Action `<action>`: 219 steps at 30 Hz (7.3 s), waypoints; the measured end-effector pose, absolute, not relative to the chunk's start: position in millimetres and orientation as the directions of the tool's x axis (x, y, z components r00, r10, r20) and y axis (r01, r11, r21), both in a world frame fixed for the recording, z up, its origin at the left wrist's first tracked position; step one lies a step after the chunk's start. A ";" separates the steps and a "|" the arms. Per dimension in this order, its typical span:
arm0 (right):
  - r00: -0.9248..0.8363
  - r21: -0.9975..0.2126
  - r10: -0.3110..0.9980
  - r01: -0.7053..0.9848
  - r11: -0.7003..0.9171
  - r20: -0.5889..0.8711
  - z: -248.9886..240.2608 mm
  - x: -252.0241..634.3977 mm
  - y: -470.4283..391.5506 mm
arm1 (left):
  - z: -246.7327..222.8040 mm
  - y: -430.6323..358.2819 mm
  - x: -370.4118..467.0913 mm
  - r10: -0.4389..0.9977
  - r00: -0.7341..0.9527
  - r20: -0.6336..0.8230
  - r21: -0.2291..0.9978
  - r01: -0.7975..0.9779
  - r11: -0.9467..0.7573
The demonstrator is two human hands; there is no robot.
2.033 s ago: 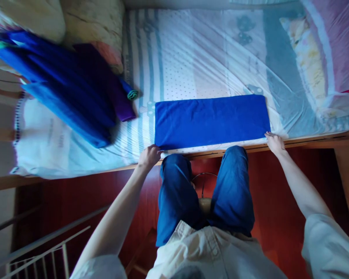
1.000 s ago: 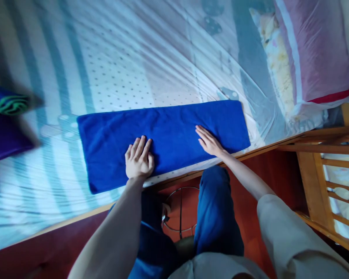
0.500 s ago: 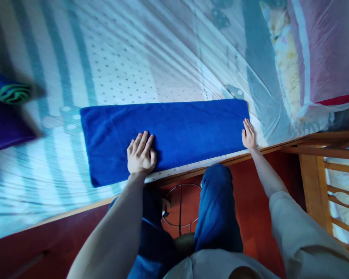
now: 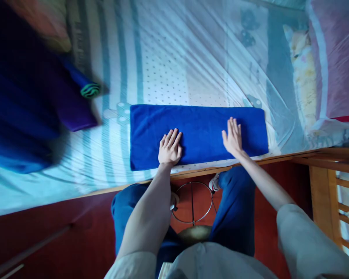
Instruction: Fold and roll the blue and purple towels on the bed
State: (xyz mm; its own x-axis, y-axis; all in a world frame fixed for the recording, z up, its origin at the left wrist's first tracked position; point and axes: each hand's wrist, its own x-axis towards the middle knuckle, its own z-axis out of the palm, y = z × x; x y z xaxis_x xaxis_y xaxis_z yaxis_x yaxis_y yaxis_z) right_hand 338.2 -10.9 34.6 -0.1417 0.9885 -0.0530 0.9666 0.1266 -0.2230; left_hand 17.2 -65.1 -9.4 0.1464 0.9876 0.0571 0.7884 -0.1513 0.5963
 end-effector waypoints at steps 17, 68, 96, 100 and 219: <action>-0.069 -0.433 0.996 0.897 0.090 0.064 1.9 251.8 -49.6 | 7.2 -67.6 36.7 0.997 0.066 0.026 0.555 0.829 -0.069; -0.047 -0.466 0.997 0.882 0.071 0.063 -1.0 249.5 -52.0 | 4.4 16.7 -33.7 0.982 -0.174 0.067 0.406 0.904 0.132; -0.372 -0.518 0.924 0.809 0.277 -0.086 38.4 207.2 -21.5 | -7.9 -44.5 76.8 0.990 -0.138 0.029 0.598 0.796 0.093; -0.617 -0.588 0.787 0.648 0.484 -0.032 34.3 174.4 2.4 | -14.4 -45.8 73.2 0.991 -0.137 0.002 0.613 0.782 0.107; 0.302 -0.434 0.317 -0.713 -0.551 -0.899 51.9 224.8 -150.5 | 92.2 145.1 164.7 0.940 0.215 -0.265 0.377 0.920 -0.104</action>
State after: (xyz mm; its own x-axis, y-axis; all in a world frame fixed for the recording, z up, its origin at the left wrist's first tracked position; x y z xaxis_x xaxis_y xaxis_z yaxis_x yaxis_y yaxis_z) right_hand 224.8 -150.5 51.9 0.3019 0.3168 -0.8992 -0.7128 -0.5513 -0.4336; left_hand 164.7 145.1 92.2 0.2147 0.9399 -0.2654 0.9203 -0.1036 0.3773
